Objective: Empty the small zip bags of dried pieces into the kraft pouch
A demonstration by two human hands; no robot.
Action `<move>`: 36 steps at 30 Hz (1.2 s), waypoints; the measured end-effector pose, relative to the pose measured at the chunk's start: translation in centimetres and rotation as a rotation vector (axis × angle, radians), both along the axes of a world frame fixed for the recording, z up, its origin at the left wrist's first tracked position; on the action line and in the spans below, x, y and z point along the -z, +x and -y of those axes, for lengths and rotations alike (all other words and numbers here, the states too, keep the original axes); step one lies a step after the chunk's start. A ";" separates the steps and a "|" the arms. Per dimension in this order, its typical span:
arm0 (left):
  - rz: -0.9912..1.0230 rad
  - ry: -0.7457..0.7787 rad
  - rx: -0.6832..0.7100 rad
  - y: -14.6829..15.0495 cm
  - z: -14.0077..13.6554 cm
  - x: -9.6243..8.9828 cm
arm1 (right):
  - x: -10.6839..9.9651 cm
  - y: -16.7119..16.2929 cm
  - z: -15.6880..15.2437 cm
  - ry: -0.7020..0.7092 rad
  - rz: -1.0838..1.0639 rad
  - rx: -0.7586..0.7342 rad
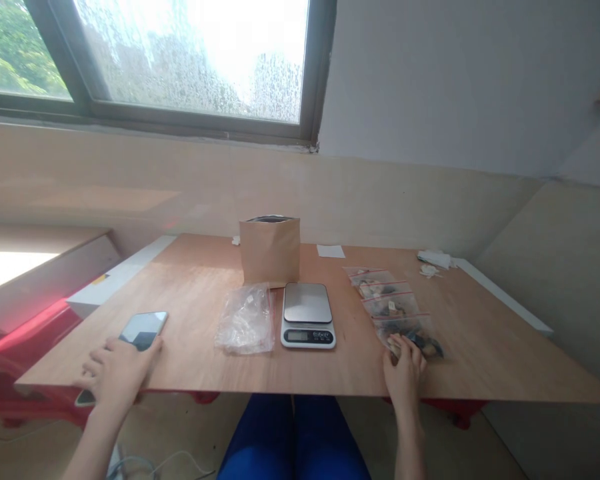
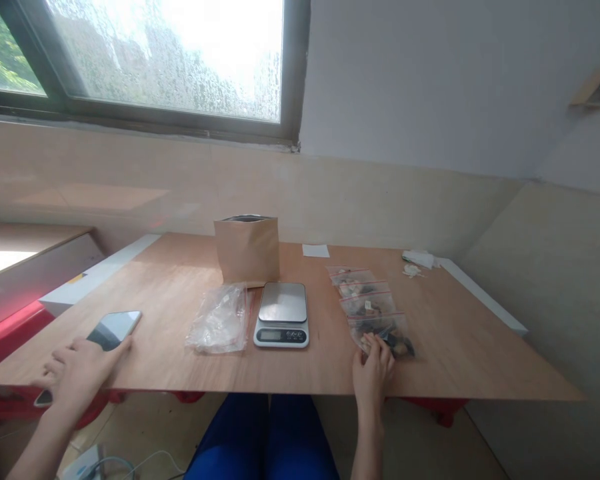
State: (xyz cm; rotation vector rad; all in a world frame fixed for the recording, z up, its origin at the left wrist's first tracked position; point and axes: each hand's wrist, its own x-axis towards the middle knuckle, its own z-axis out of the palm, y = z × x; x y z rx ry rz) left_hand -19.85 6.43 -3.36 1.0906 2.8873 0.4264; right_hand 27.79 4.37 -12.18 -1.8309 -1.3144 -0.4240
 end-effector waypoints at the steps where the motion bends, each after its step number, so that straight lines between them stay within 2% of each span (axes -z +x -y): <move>1: 0.003 -0.019 0.010 -0.3 -0.1 -0.2 | 0.1 0.1 0.0 0.002 -0.001 -0.006; 10: -0.059 -0.099 0.187 -1.6 0.9 -0.7 | -0.4 0.7 -0.5 0.003 -0.007 -0.014; 13: -0.089 -0.147 0.232 -1.9 1.4 -0.7 | -1.2 0.4 -0.1 0.013 -0.034 -0.031; 16: -0.113 -0.153 0.224 -1.4 1.8 -0.6 | -2.8 -0.3 0.6 0.015 -0.103 -0.019; 19: -0.192 -0.009 0.164 0.7 2.2 -0.4 | -5.6 -1.6 1.3 0.052 -0.218 0.044; 22: -0.212 0.244 0.243 4.3 2.5 0.0 | -9.1 -3.6 1.9 0.134 -0.344 0.080; 25: 0.069 0.425 0.498 8.5 3.1 0.3 | -12.1 -6.2 2.4 0.160 -0.494 0.002; 28: 0.421 0.534 0.764 12.5 4.4 0.1 | -13.9 -8.8 2.8 0.135 -0.703 -0.223; 30: 0.612 0.529 0.951 14.7 5.3 -0.3 | -14.5 -10.4 3.0 0.084 -0.816 -0.394; 33: 0.825 0.516 1.061 16.9 5.9 -1.0 | -14.8 -12.2 3.1 -0.038 -0.912 -0.636; 36: 1.001 0.476 1.125 18.1 5.6 -1.6 | -14.4 -13.1 3.0 -0.131 -0.971 -0.763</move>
